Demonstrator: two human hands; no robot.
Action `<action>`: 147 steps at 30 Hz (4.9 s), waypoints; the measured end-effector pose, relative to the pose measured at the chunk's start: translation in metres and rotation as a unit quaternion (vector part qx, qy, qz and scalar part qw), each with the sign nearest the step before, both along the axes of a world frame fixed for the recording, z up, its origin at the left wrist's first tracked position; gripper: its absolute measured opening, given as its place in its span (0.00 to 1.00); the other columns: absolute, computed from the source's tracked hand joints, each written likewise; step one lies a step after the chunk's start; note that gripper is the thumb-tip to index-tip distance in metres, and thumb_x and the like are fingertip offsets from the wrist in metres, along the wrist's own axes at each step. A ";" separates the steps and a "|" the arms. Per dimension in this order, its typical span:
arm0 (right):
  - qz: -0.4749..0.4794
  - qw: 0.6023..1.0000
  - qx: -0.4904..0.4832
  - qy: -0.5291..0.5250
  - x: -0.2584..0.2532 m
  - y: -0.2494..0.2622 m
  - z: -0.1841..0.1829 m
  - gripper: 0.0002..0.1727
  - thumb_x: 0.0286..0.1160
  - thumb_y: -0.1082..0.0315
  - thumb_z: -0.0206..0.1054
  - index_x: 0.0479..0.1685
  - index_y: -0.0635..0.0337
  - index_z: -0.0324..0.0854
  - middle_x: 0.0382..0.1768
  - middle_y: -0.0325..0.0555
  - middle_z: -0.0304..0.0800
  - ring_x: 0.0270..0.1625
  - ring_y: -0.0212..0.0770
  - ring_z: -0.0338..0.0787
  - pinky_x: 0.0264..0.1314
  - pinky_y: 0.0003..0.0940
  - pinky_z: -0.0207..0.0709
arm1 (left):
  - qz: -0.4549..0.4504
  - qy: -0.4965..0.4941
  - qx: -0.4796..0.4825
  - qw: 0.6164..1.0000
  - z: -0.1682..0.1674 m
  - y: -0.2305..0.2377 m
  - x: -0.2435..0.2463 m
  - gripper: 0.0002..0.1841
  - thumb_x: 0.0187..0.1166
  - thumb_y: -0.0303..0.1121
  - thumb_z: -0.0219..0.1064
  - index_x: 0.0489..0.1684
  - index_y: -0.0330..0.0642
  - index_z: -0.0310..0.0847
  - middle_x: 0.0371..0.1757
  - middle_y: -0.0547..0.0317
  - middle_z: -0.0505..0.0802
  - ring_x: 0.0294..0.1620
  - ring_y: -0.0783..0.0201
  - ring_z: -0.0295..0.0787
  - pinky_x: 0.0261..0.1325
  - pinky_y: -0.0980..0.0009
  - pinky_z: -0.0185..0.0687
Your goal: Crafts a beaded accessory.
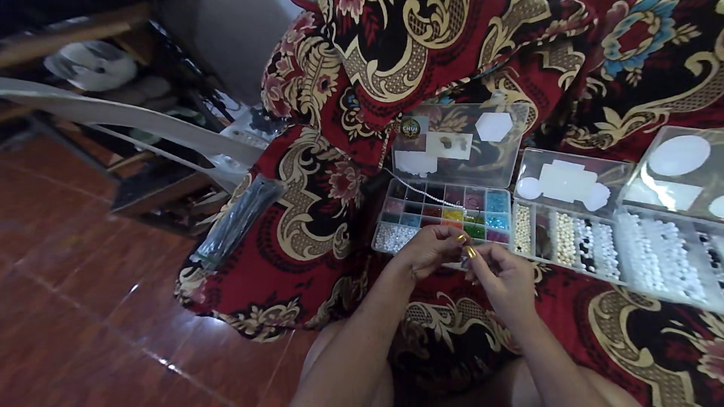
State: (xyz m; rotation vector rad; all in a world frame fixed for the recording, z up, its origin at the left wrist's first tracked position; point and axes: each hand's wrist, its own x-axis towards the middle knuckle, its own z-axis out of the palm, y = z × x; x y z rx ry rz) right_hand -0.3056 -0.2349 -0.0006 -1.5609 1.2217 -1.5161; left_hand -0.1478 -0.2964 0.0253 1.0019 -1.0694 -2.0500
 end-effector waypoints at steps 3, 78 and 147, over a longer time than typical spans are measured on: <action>0.003 1.000 -0.001 0.001 0.001 0.000 0.000 0.08 0.74 0.69 0.66 0.34 0.62 0.90 0.23 0.30 0.91 0.21 0.18 0.86 0.25 0.14 0.83 | 0.004 -0.033 -0.051 0.998 0.003 -0.003 0.001 0.09 0.83 0.21 0.60 0.36 0.41 0.85 0.35 0.68 0.92 0.37 0.72 0.90 0.49 0.71 0.89; 0.092 0.942 0.247 -0.208 0.002 -0.001 0.017 0.11 0.80 0.76 0.61 0.33 0.65 0.89 0.23 0.39 0.93 0.19 0.28 0.88 0.25 0.22 0.85 | -0.042 -0.084 -0.192 0.977 0.006 -0.013 0.017 0.08 0.68 0.15 0.71 0.31 0.39 0.88 0.34 0.70 0.94 0.37 0.77 0.90 0.49 0.76 0.88; 0.072 0.968 0.106 -0.214 0.000 0.000 0.009 0.09 0.81 0.76 0.63 0.41 0.64 0.90 0.30 0.38 0.96 0.24 0.28 0.92 0.28 0.22 0.88 | 0.008 -0.014 -0.147 0.989 0.011 -0.004 0.012 0.08 0.76 0.17 0.65 0.41 0.37 0.89 0.41 0.65 0.95 0.43 0.71 0.93 0.56 0.70 0.90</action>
